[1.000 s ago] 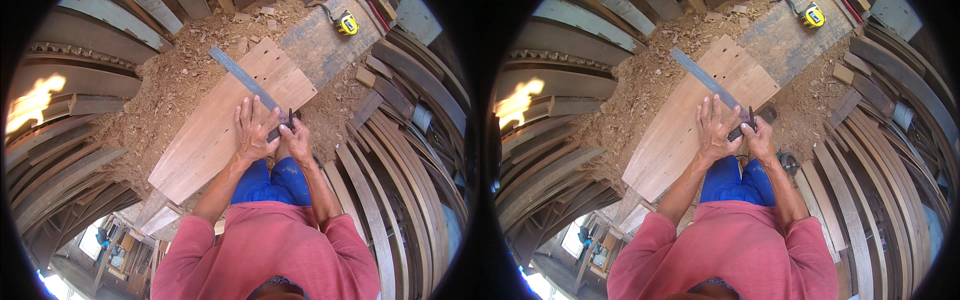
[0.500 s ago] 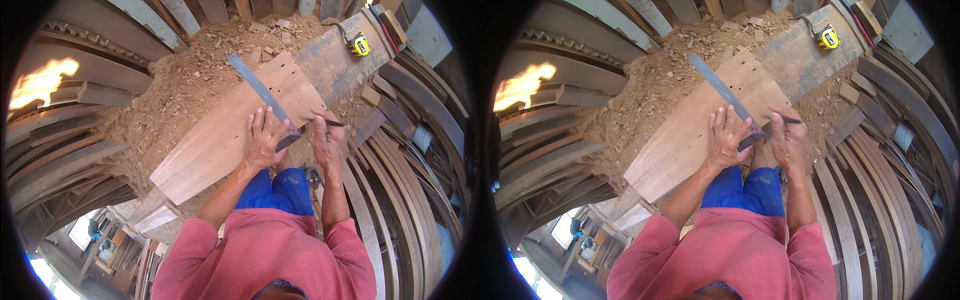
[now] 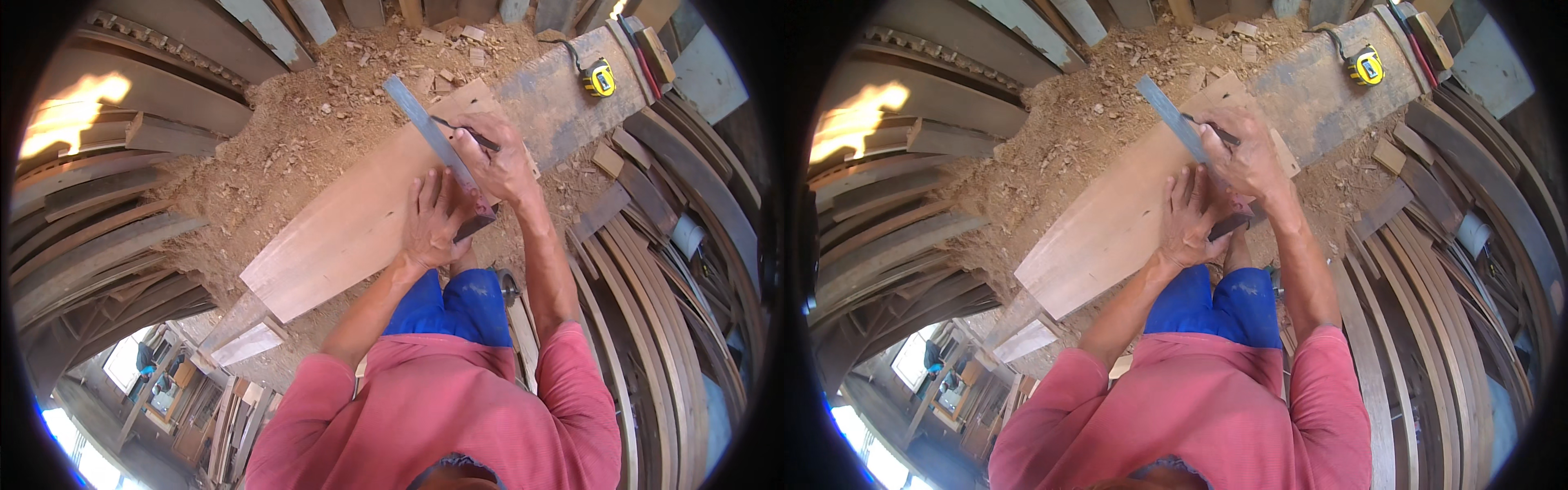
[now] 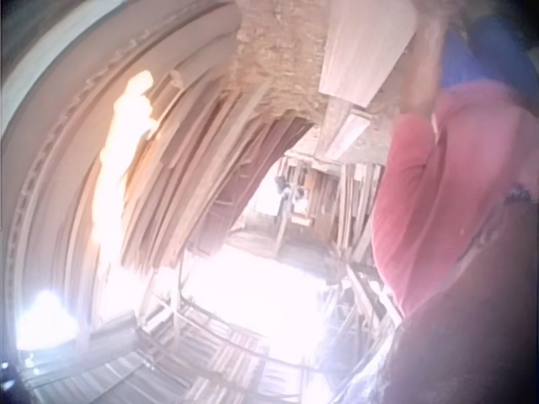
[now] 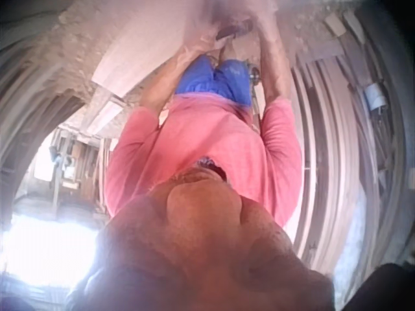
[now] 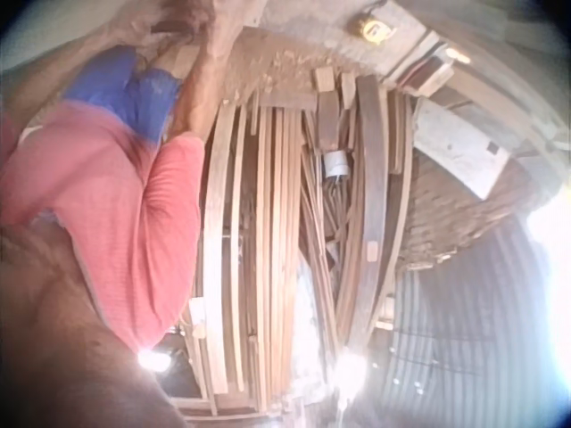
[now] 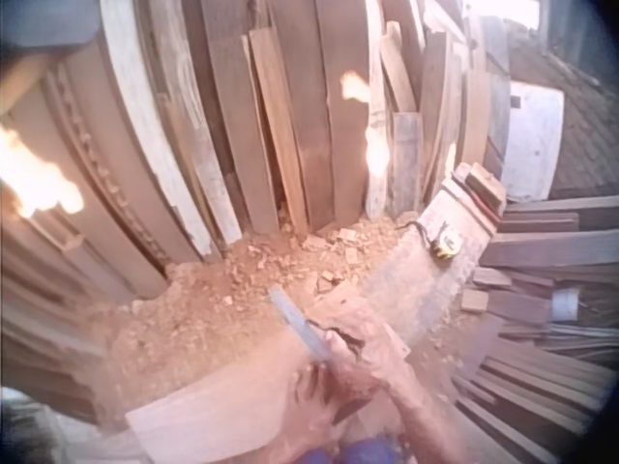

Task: The person uses a square and a pencil to mark lines on a wooden board placed on a workbench.

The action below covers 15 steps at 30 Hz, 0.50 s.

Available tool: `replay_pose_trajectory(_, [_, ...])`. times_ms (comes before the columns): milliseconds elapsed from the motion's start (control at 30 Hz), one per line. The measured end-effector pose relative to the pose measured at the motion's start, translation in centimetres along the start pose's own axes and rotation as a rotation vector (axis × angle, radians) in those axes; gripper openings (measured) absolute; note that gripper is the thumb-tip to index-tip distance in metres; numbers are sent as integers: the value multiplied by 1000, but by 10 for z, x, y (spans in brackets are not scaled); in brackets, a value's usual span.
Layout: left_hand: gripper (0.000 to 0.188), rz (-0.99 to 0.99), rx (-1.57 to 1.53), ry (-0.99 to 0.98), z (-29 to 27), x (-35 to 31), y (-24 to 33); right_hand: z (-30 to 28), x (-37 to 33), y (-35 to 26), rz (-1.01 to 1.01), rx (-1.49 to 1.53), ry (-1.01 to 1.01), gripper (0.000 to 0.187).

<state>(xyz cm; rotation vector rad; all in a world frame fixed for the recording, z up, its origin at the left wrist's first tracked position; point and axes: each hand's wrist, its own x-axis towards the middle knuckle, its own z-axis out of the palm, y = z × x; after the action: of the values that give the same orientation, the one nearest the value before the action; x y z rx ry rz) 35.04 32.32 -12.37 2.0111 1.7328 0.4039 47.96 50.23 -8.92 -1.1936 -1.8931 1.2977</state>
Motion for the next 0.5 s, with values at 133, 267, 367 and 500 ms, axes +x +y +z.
replay_pose_trajectory(133, [86, -5, -7, 20, 2, -3, -1, -38, -30, -13, 8, -100, -178, 16])
replay_pose_trajectory(267, [90, -5, -2, 22, 5, -5, -1, -64, -80, -13, 49, -144, -245, 16])
replay_pose_trajectory(367, [91, -9, 5, -6, 6, -6, -2, -77, -105, -21, 149, -186, -282, 16])
replay_pose_trajectory(500, [94, -3, -9, -3, 7, -5, -2, -82, -119, -19, 183, -261, -323, 16])
